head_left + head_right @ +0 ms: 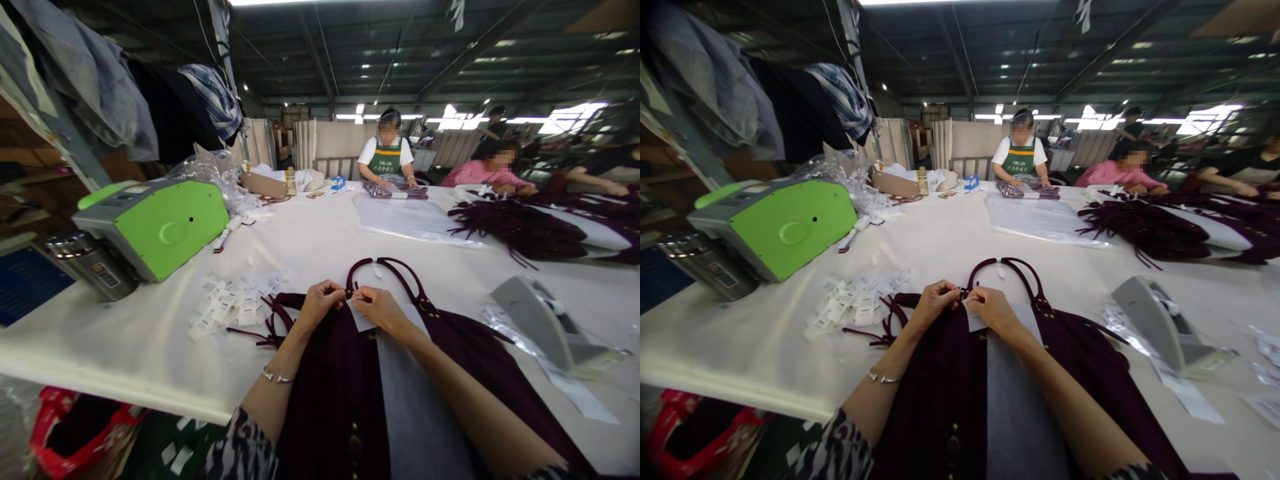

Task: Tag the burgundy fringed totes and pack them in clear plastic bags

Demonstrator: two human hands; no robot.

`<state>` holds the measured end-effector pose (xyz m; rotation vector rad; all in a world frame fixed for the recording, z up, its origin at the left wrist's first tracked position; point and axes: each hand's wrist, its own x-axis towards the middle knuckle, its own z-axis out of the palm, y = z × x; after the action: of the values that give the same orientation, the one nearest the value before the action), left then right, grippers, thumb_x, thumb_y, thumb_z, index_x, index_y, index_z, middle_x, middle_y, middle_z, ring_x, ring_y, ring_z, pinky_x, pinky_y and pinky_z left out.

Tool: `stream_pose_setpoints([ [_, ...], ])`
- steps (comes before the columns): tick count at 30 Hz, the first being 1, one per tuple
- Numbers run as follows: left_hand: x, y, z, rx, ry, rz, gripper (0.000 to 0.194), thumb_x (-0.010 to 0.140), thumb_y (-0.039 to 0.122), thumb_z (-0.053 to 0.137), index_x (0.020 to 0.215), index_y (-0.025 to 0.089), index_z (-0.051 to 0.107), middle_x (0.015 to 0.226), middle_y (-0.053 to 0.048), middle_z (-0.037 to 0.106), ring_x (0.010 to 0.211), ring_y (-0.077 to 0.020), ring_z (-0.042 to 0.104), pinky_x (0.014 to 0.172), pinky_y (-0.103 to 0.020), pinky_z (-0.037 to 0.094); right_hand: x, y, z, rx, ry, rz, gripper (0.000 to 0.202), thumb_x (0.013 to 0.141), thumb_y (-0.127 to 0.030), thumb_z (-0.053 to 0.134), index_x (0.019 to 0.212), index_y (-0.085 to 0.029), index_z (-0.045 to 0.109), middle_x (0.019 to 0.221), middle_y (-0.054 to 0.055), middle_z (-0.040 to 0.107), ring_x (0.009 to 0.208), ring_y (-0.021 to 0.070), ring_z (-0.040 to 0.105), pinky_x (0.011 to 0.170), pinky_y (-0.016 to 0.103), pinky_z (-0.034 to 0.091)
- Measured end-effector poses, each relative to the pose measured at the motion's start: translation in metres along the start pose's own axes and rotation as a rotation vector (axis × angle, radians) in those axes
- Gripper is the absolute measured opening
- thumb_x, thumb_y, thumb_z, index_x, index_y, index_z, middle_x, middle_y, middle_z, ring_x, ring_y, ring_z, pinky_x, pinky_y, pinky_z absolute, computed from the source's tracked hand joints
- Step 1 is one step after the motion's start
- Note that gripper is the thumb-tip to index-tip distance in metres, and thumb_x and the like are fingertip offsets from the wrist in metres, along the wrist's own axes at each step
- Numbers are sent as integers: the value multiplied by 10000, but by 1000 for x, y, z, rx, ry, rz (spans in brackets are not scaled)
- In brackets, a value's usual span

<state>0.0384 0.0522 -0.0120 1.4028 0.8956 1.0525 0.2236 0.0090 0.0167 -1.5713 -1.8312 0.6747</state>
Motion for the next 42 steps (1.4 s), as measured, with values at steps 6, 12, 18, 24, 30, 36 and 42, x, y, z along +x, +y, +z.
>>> stream_pose_setpoints([
  [6,-2,1,-1,175,-69,128,199,806,343,648,865,157,690,808,-14,700,722,-138,612,725,-252,474,2,8,14,-109,108,-75,189,830,-310,586,831,-186,728,864,52,693,813,190,627,776,302,453],
  [12,0,0,0,361,-131,200,164,855,313,612,870,175,699,875,-16,717,838,-168,636,806,-264,465,-2,4,13,54,166,-31,245,811,-308,576,987,-209,715,961,39,747,872,203,672,814,319,481],
  [18,1,-3,1,362,-126,203,156,852,315,618,849,179,695,860,-12,716,825,-170,637,800,-269,461,-4,9,17,124,211,-49,225,795,-363,592,903,-216,724,917,39,758,836,212,691,803,335,507],
  [24,1,-2,0,350,-109,188,157,847,317,625,844,174,690,849,-10,711,815,-166,633,786,-263,456,-5,12,17,109,223,-65,171,825,-368,615,834,-220,700,799,8,728,750,192,669,713,306,494],
  [30,0,-1,0,329,-119,205,150,848,306,633,858,178,711,878,-17,726,852,-176,648,826,-278,466,-4,16,20,15,382,-297,168,875,-334,626,797,-220,722,1009,68,714,966,226,646,884,370,481],
  [36,0,0,1,327,-117,216,142,845,295,636,842,180,719,882,-27,726,852,-176,649,839,-281,469,-5,18,20,-199,469,-384,207,940,-282,589,788,-225,717,871,38,729,915,226,639,856,389,411],
  [42,1,0,1,355,-147,222,163,848,322,622,827,184,708,852,-22,711,834,-173,633,822,-278,462,-5,18,21,-213,434,-417,222,950,-305,589,784,-224,711,828,27,727,843,207,643,843,373,409],
])
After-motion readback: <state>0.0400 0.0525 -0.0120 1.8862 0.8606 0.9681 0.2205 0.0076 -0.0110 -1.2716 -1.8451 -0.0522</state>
